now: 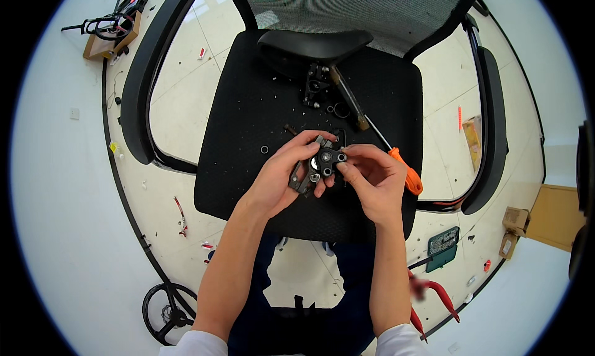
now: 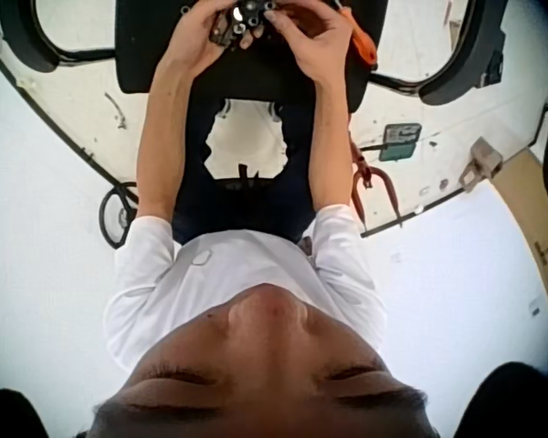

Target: The person sits on a chair and assembles small mechanical components using a screwdriver and Allen key. They repeatedly insert, tighten, and remove screws and small parts on the chair seat.

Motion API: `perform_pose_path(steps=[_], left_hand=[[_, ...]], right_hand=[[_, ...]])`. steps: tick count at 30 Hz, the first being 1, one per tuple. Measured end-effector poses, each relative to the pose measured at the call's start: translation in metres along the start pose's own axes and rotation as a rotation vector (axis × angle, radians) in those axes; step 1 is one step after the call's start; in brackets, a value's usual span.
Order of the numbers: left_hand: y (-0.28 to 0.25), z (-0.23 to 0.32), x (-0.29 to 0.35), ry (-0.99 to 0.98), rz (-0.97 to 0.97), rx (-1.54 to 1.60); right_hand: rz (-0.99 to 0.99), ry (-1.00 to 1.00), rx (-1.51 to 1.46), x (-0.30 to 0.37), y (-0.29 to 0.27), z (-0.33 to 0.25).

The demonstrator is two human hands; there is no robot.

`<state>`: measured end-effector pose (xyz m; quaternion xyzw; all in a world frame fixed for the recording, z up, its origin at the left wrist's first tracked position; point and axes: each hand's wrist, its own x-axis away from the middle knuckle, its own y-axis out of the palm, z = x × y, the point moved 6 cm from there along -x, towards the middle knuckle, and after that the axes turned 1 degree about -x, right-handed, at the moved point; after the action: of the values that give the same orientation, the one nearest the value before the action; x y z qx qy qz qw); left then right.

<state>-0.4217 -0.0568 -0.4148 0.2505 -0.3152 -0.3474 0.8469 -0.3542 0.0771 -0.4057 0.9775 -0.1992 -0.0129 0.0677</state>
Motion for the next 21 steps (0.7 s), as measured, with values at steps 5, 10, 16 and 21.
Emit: perform_pose_path(steps=[5, 10, 16, 21], left_hand=[[-0.0019, 0.0018, 0.0004, 0.036, 0.007, 0.019], [-0.0043, 0.0009, -0.0012, 0.056, 0.016, 0.019], [-0.0026, 0.0003, -0.0022, 0.061, 0.014, 0.056], [-0.0029, 0.0003, -0.0024, 0.057, 0.051, -0.007]], right_hand=[[-0.004, 0.035, -0.007, 0.0002, 0.0015, -0.0009], [-0.032, -0.027, 0.057, -0.0007, 0.0039, -0.0027], [-0.035, -0.089, 0.108, 0.0000, 0.0063, -0.0059], [-0.039, -0.084, 0.157, 0.0015, 0.0073, -0.0067]])
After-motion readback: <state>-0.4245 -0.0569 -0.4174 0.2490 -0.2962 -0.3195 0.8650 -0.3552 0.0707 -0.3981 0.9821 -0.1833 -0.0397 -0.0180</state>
